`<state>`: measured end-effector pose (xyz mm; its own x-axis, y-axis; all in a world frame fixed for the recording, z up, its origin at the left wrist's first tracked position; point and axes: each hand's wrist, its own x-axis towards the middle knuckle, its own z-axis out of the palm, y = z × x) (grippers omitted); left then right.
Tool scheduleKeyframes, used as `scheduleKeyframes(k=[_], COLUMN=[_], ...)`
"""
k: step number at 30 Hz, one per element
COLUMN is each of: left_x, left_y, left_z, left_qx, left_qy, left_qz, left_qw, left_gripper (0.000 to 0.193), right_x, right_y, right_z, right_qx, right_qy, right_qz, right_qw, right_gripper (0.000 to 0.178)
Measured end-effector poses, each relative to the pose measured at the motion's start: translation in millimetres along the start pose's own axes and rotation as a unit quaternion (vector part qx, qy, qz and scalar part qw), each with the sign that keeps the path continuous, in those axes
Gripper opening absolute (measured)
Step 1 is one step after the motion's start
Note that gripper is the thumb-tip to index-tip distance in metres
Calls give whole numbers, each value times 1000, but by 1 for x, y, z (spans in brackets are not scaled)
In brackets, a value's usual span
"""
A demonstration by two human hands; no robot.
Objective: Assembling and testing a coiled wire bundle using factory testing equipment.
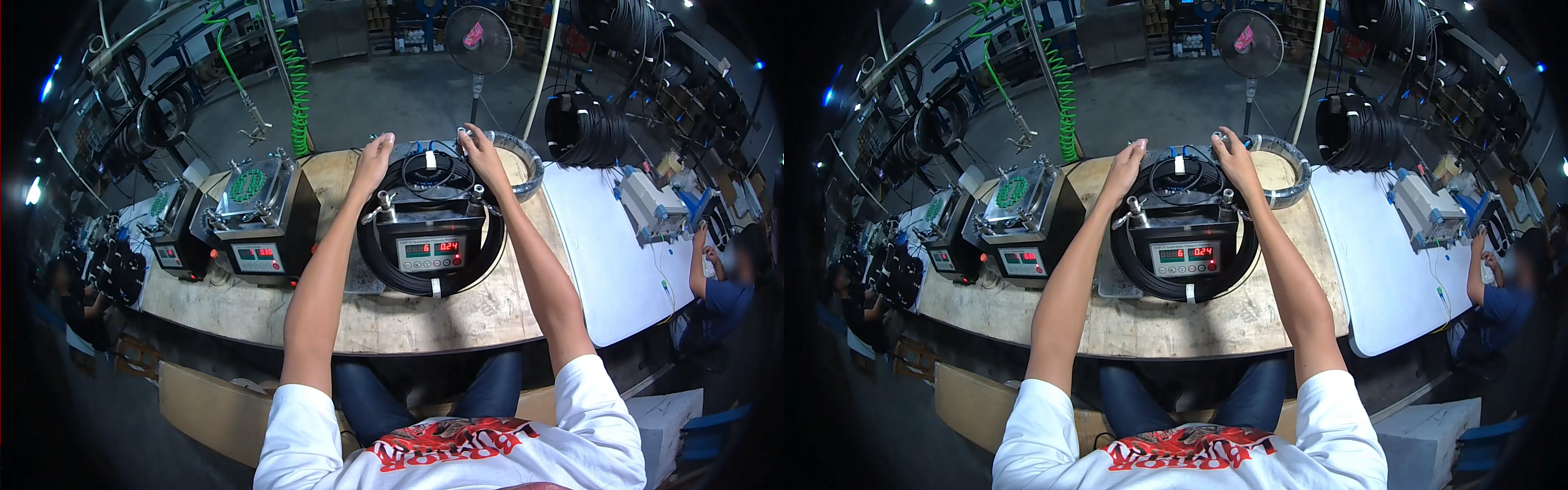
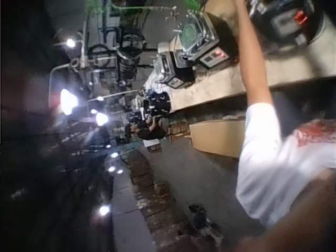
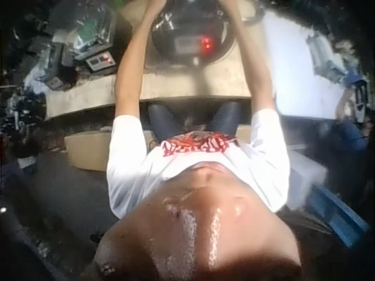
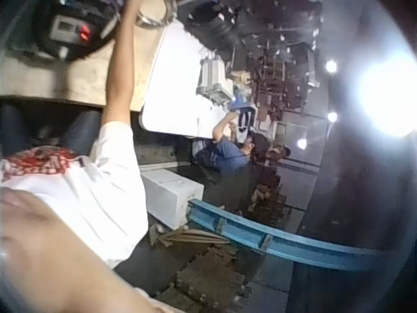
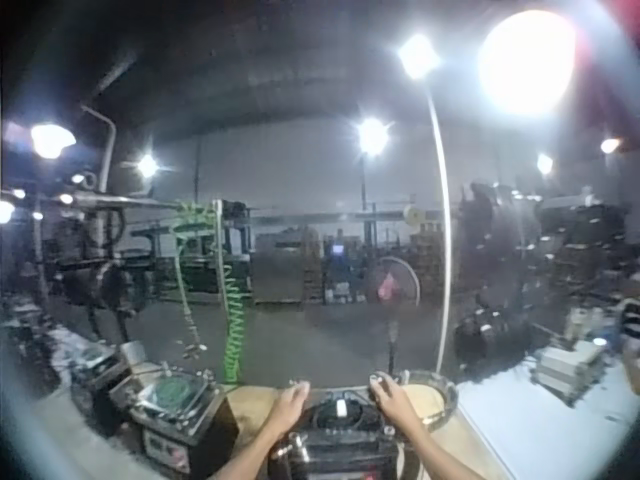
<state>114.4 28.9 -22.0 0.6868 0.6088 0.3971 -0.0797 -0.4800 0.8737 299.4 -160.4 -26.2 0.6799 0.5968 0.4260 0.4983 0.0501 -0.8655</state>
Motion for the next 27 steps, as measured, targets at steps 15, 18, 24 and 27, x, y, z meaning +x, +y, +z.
scheduleKeyframes(k=[15,18,24,27], left_x=[6,5,3,2], left_y=[-11,-14,-7,-5], left_z=[1,-1,0,-2], left_qx=[12,11,6,-6], left_qy=[-5,5,-7,-16], left_qz=[-4,-1,2,-29], left_qw=[1000,1000,1000,999], left_gripper=[56,56,57,57], right_x=[0,-2,-4,-5], right_y=[0,-6,-11,-13], right_z=[-2,0,0,2], right_qx=[2,17,27,26], right_qy=[0,-1,13,16], right_qz=[0,-3,1,4], right_qw=[1000,1000,1000,1000], right_gripper=[53,53,57,58])
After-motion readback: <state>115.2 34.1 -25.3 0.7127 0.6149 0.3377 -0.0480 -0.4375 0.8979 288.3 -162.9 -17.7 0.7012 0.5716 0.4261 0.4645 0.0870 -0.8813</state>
